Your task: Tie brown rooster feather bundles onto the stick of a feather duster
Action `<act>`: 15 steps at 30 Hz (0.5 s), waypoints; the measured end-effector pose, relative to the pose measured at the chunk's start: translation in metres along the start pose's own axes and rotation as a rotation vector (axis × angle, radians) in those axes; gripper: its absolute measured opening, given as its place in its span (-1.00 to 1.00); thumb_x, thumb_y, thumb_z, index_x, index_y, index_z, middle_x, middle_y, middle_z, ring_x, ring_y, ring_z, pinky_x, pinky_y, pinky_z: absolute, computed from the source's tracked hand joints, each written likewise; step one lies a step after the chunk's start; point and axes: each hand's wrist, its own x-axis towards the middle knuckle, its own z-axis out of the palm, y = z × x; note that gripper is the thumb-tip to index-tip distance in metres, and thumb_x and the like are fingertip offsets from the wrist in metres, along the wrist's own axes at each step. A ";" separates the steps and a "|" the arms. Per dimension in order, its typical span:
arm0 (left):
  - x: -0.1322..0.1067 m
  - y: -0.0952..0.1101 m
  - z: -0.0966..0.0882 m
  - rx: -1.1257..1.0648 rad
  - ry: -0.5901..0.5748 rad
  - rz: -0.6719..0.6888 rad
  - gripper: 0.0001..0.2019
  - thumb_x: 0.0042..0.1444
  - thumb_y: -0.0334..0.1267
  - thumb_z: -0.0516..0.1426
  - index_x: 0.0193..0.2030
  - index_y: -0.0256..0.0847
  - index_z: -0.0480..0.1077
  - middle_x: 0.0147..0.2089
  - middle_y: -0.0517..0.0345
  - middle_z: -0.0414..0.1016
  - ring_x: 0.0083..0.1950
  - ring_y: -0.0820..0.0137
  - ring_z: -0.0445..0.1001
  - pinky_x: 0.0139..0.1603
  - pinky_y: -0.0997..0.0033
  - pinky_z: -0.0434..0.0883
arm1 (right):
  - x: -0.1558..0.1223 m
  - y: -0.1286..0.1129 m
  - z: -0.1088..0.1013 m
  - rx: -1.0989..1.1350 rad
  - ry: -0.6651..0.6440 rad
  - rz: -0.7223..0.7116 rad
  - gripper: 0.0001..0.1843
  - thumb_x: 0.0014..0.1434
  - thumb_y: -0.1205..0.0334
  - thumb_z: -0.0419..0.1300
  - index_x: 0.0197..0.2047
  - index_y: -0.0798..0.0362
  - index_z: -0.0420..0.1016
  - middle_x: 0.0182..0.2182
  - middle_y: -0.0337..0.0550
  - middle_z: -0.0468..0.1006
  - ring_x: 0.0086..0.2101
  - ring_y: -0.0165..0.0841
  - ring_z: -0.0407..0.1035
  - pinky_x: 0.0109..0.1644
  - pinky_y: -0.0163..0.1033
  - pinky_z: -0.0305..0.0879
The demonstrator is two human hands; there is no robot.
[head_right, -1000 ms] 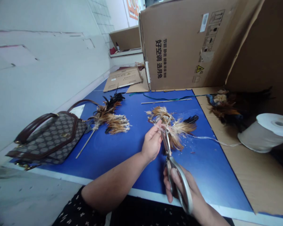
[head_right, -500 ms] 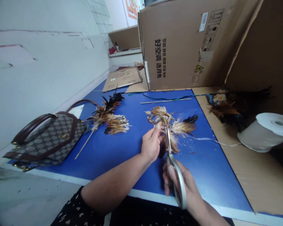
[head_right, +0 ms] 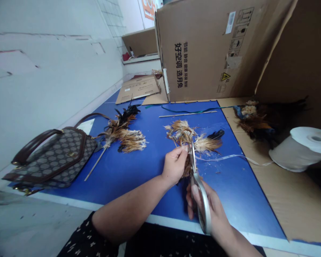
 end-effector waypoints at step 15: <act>0.001 0.006 -0.002 0.310 -0.006 0.356 -0.69 0.39 -0.28 0.02 -0.41 -0.17 0.38 -0.36 0.08 0.40 -0.25 0.33 0.40 -0.10 0.33 0.35 | -0.002 0.001 0.003 0.036 0.055 -0.008 -0.50 0.32 -0.26 0.19 -0.16 0.07 0.42 -0.50 -0.24 0.43 -0.59 -0.39 0.33 -0.48 -0.26 0.20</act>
